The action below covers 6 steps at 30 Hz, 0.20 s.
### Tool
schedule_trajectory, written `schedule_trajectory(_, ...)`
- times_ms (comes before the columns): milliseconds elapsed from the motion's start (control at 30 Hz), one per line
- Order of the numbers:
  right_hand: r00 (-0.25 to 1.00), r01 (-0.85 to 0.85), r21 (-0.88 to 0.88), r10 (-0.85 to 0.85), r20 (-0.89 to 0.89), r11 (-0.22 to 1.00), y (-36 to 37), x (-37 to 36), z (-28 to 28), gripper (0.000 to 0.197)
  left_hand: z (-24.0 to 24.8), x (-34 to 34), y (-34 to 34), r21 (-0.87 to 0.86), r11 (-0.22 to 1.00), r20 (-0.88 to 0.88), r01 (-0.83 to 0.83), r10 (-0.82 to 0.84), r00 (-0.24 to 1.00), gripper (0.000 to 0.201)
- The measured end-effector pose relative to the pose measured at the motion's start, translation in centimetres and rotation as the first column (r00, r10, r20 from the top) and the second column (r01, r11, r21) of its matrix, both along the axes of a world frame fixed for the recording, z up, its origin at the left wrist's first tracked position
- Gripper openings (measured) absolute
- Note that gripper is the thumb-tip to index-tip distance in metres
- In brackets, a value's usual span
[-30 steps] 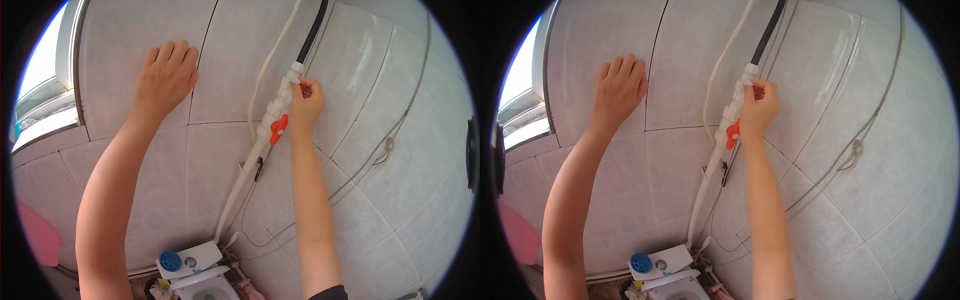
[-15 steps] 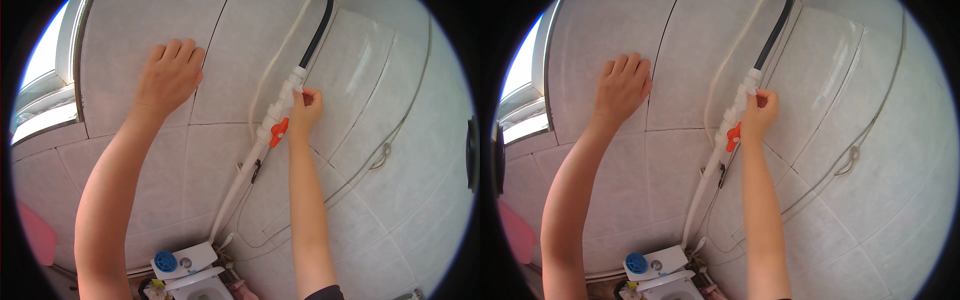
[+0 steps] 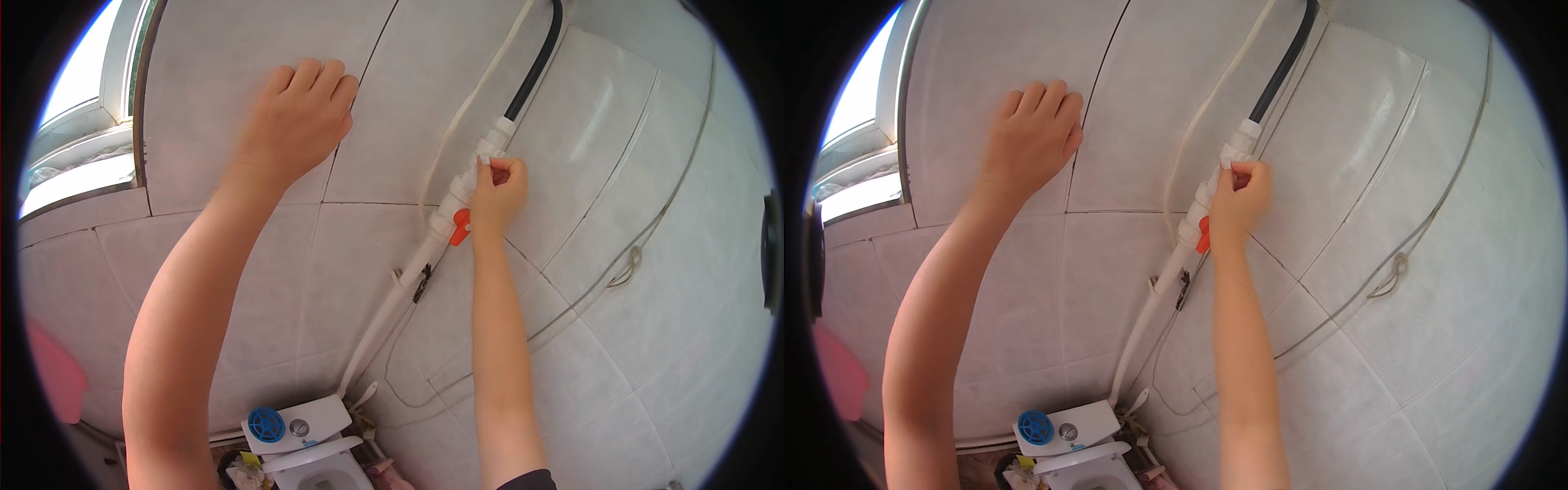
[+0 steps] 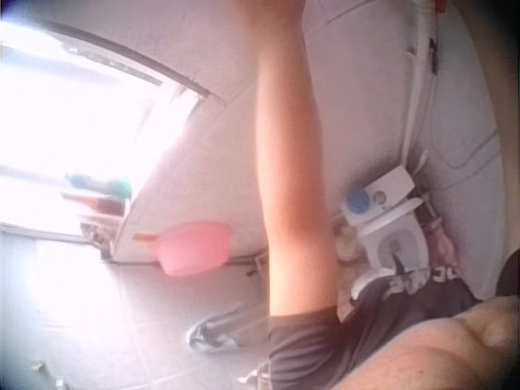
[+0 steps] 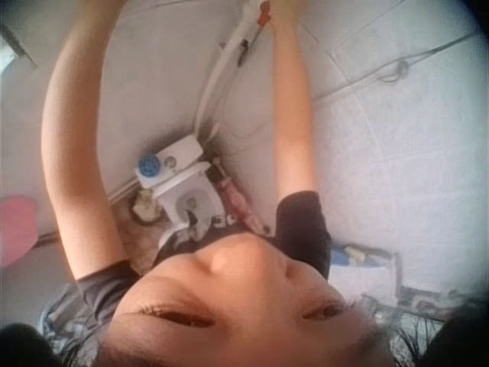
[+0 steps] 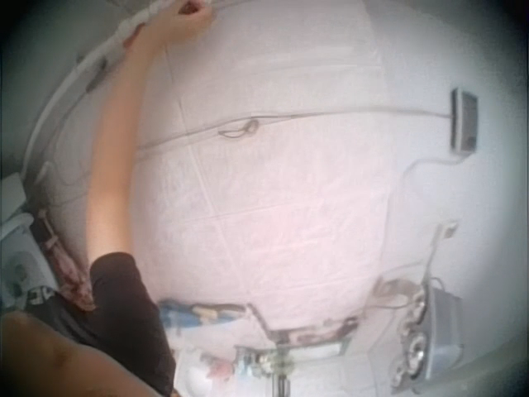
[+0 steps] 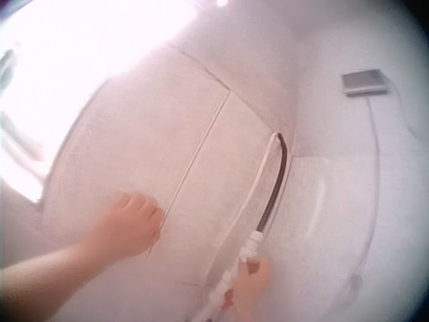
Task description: The person wipes down bathroom tiles, a windowsill, and a water pipe using a cloth and a wet wipe.
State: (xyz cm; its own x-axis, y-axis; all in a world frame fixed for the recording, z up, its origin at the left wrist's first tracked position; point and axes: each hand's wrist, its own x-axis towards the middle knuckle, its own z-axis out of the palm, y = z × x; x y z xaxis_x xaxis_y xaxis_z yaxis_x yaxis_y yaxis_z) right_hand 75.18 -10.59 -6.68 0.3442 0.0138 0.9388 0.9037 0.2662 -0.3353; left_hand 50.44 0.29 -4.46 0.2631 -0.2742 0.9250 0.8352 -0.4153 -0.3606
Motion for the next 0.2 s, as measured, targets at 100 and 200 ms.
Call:
schedule_trajectory(100, 1.0, -0.015, 0.002, 0.015, -0.022, 1.0, -0.2, 0.3, 0.5, 0.013, 0.0, 0.2, 0.0, 0.006, 1.0, -0.001, 0.02, -0.02, 1.0, 0.011)
schedule_trajectory(200, 0.998, -0.001, -0.012, 0.001, -0.059, 1.0, -0.3, -0.6, 2.1, 0.012, -0.2, 0.2, 0.3, -0.02, 1.0, 0.004, -0.01, 0.01, 1.0, 0.012)
